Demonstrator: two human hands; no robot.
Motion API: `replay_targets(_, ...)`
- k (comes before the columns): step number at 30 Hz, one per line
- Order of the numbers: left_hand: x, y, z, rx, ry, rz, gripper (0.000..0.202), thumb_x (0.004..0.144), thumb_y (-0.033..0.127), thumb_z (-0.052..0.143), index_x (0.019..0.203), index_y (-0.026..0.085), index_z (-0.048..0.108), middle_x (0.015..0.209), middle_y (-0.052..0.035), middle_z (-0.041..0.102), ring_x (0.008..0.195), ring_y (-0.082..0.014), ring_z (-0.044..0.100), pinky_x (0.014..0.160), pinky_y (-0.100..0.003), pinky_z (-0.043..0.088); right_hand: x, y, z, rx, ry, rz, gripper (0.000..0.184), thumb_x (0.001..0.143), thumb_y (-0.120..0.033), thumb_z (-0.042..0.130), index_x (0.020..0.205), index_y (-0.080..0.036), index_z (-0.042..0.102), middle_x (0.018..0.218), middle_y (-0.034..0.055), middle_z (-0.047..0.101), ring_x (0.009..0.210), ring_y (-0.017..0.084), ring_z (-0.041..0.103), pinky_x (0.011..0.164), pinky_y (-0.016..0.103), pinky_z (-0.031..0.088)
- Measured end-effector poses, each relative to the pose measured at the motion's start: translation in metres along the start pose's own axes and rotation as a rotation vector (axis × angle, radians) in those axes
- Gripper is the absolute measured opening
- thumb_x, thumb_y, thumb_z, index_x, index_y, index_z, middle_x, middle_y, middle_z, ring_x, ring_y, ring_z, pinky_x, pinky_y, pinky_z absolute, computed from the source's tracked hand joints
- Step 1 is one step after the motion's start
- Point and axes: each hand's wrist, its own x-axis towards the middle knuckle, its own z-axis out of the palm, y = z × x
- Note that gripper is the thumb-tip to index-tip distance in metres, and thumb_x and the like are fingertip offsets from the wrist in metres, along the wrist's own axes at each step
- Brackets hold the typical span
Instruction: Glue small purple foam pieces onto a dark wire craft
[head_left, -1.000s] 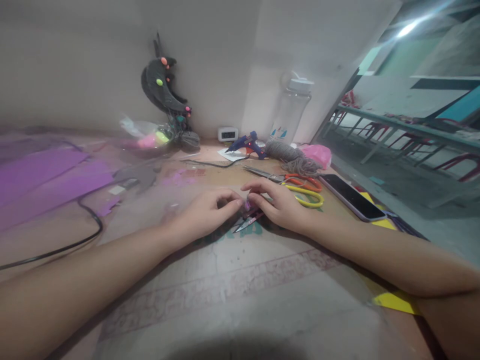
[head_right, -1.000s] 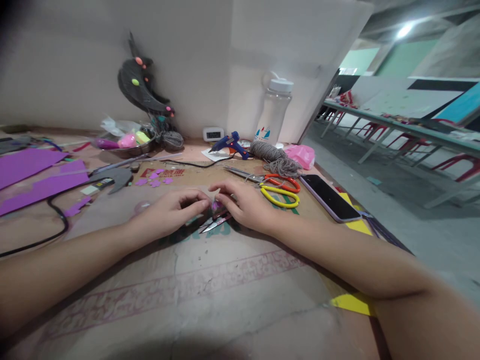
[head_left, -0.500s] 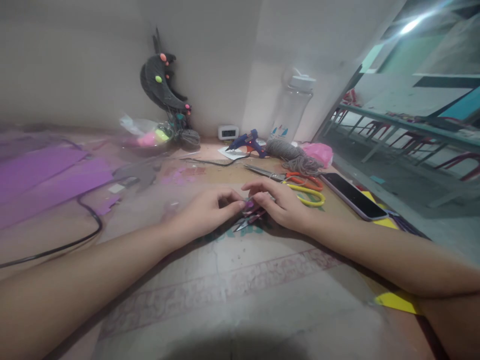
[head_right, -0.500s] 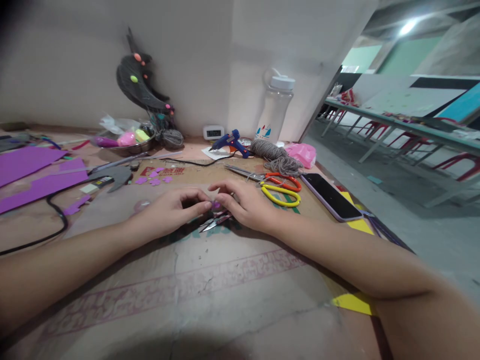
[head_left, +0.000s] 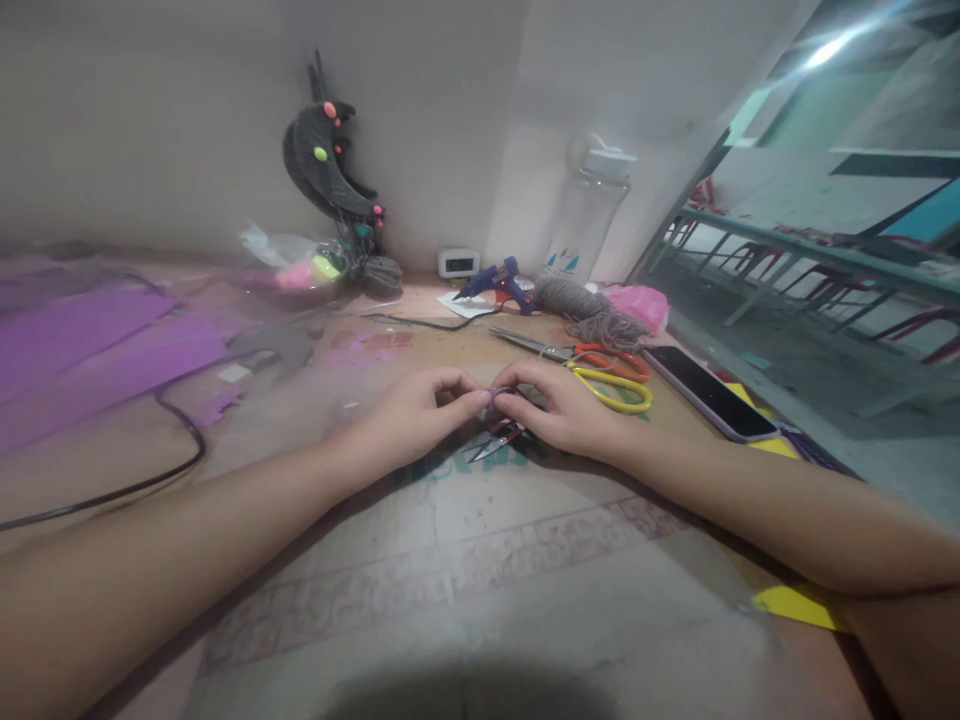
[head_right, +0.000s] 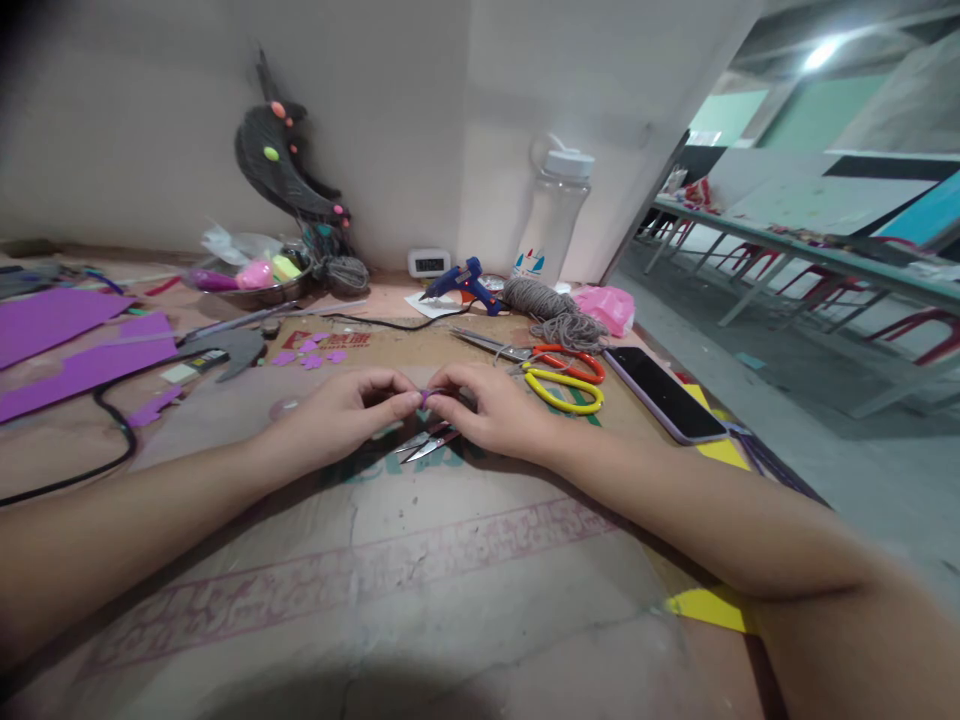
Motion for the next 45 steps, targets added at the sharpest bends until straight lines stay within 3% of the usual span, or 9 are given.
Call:
replay_targets(11, -0.0005, 0.0023, -0.0009, 0.018, -0.018, 0.022, 0.023, 0.085, 0.038, 0.054, 0.088, 0.02, 0.068, 0.084, -0.0016, 0.07, 0.077, -0.0172, 0.06, 0.07, -0.028, 0.044, 0.0004, -0.0016, 0.0005, 0.027, 0.01, 0.074, 0.015, 0.089, -0.027, 0.054, 0.082, -0.017, 0.063, 0.075, 0.0013, 0.067, 0.069, 0.013, 0.06, 0.066, 0.023, 0.044)
replay_targets(21, -0.0007, 0.003, -0.0002, 0.054, 0.01, 0.018, 0.024, 0.085, 0.038, 0.051, 0.08, 0.018, 0.064, 0.077, -0.001, 0.065, 0.071, -0.0159, 0.056, 0.065, -0.028, 0.041, -0.0006, 0.0016, -0.0008, 0.069, -0.031, 0.066, 0.02, 0.093, -0.032, 0.049, 0.091, -0.017, 0.063, 0.076, 0.0015, 0.067, 0.07, 0.013, 0.061, 0.068, 0.024, 0.044)
replay_targets(27, -0.0013, 0.0021, 0.0003, 0.042, 0.022, 0.019, 0.025, 0.086, 0.038, 0.051, 0.078, 0.018, 0.062, 0.075, -0.0001, 0.064, 0.071, -0.0152, 0.055, 0.063, -0.026, 0.039, -0.001, 0.0022, 0.0003, 0.067, 0.015, 0.112, 0.023, 0.091, -0.035, 0.052, 0.094, -0.016, 0.064, 0.079, 0.0024, 0.068, 0.07, 0.013, 0.062, 0.066, 0.024, 0.045)
replay_targets(31, -0.0015, 0.0018, 0.0005, 0.042, -0.003, 0.034, 0.023, 0.085, 0.037, 0.051, 0.081, 0.018, 0.064, 0.075, 0.0, 0.065, 0.068, -0.0149, 0.055, 0.061, -0.025, 0.039, -0.0003, 0.0021, 0.0014, 0.012, 0.021, 0.064, 0.018, 0.088, -0.032, 0.058, 0.091, -0.017, 0.066, 0.084, 0.003, 0.069, 0.076, 0.014, 0.063, 0.07, 0.024, 0.046)
replay_targets(45, -0.0023, 0.0031, 0.0008, 0.041, -0.006, 0.06, 0.02, 0.085, 0.035, 0.053, 0.08, 0.019, 0.065, 0.074, 0.0004, 0.066, 0.069, -0.0145, 0.056, 0.063, -0.025, 0.041, 0.0002, -0.0025, -0.0013, 0.028, -0.03, 0.001, 0.019, 0.091, -0.028, 0.052, 0.081, -0.016, 0.064, 0.072, 0.0016, 0.066, 0.067, 0.012, 0.06, 0.065, 0.022, 0.043)
